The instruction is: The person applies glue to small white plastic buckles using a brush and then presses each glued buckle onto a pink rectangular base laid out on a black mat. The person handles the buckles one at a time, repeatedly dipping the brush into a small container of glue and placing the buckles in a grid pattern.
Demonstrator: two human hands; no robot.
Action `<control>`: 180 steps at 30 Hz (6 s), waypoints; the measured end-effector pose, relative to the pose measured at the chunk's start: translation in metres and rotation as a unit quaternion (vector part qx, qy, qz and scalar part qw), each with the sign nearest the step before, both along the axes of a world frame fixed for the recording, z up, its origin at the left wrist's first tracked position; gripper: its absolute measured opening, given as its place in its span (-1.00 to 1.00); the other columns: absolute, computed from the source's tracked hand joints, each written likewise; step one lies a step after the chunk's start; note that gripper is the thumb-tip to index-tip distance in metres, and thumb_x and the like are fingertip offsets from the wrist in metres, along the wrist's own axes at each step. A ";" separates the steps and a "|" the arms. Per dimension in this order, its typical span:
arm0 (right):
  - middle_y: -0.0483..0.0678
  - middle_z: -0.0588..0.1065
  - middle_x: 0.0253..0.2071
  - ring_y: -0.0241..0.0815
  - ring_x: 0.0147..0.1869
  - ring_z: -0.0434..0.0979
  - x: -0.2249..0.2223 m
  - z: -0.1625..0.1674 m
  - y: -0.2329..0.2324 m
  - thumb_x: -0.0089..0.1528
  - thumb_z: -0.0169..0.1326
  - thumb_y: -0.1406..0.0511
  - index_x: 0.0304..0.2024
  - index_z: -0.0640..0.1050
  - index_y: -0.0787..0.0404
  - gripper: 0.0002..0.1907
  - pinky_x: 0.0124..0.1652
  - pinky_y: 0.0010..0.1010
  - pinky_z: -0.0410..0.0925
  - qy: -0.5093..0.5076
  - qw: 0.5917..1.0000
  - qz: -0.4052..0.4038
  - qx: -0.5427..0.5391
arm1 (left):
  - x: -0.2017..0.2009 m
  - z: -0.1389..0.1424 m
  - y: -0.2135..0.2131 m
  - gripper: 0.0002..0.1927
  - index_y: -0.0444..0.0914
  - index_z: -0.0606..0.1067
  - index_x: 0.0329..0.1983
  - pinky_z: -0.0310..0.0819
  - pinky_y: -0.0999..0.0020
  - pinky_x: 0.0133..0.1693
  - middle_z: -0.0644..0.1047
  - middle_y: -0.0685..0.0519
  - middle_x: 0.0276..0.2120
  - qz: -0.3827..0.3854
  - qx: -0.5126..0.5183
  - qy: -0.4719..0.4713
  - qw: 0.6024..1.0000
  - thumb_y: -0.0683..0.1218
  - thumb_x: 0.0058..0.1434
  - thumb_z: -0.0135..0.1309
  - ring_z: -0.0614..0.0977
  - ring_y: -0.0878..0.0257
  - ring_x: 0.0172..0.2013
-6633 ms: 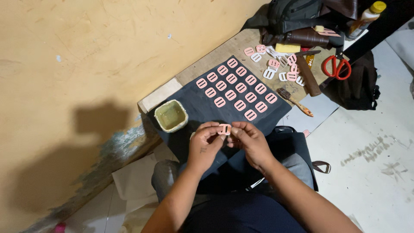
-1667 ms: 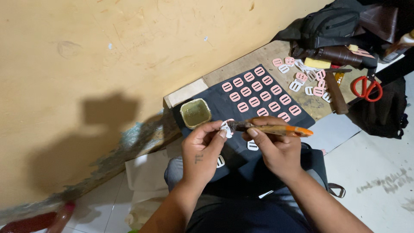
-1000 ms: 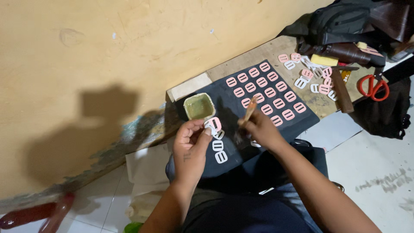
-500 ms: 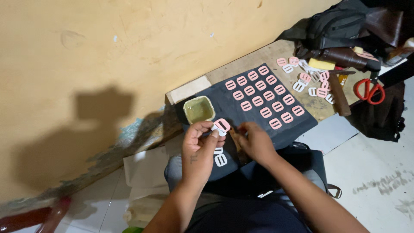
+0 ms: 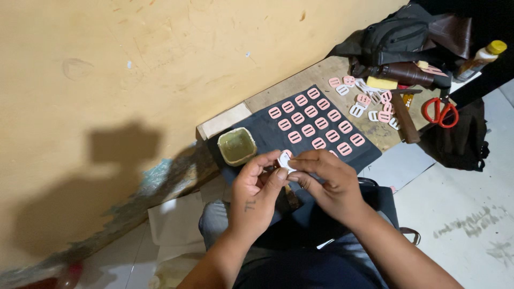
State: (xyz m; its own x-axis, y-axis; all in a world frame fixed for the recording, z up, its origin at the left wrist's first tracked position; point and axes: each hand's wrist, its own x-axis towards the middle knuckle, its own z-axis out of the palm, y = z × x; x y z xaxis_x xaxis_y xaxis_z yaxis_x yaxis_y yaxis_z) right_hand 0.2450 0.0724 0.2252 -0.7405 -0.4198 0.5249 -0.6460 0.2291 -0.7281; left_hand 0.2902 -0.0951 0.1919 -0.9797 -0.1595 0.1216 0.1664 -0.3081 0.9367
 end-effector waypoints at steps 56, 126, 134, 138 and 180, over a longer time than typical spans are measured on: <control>0.12 0.50 0.05 -0.14 0.09 0.52 0.024 -0.049 0.011 0.44 -0.06 0.42 0.07 0.51 0.46 -0.77 0.14 -0.31 0.39 -0.212 0.937 0.013 -0.277 | 0.019 0.011 0.022 -0.82 -0.36 0.50 0.04 0.52 0.48 -0.14 0.60 0.01 -0.16 0.052 -0.026 0.028 0.998 -0.26 0.40 0.08 0.60 0.38 -0.19; 0.06 0.59 0.05 0.07 0.18 0.58 0.034 -0.034 0.017 0.27 0.10 0.44 -0.02 0.53 0.28 -0.78 0.20 -0.20 0.42 0.011 0.998 0.041 -0.047 | 0.020 -0.016 0.016 -0.82 -0.38 0.48 -0.02 0.62 0.42 -0.11 0.62 -0.06 -0.16 0.092 0.075 -0.044 0.992 -0.32 0.32 0.08 0.66 0.33 -0.20; 0.14 0.63 -0.21 0.12 -0.15 0.66 0.004 -0.103 -0.002 0.19 0.19 0.14 -0.01 0.53 0.20 -0.61 -0.18 -0.11 0.48 -0.223 0.924 -0.122 0.286 | 0.018 -0.022 0.011 -0.84 -0.39 0.51 -0.06 0.62 0.41 -0.20 0.64 -0.05 -0.23 0.122 0.033 -0.103 0.987 -0.29 0.30 0.10 0.66 0.32 -0.27; 0.16 0.60 -0.19 0.20 -0.11 0.62 0.001 -0.134 -0.016 0.19 0.18 0.04 0.03 0.44 0.23 -0.48 -0.14 -0.03 0.47 -0.228 0.875 -0.091 0.418 | 0.021 -0.024 0.012 -0.83 -0.38 0.51 -0.06 0.63 0.44 -0.18 0.63 -0.05 -0.22 0.118 0.038 -0.086 0.989 -0.29 0.29 0.10 0.67 0.33 -0.25; 0.07 0.52 -0.07 -0.09 -0.02 0.59 0.012 -0.018 0.002 0.16 0.17 0.48 -0.09 0.53 0.34 -0.75 -0.04 -0.38 0.45 -0.006 0.999 0.039 -0.003 | 0.018 -0.020 -0.013 -0.88 -0.37 0.54 -0.16 0.47 0.56 -0.41 0.62 0.08 -0.39 0.150 -0.141 -0.055 0.977 -0.31 0.24 0.15 0.57 0.49 -0.44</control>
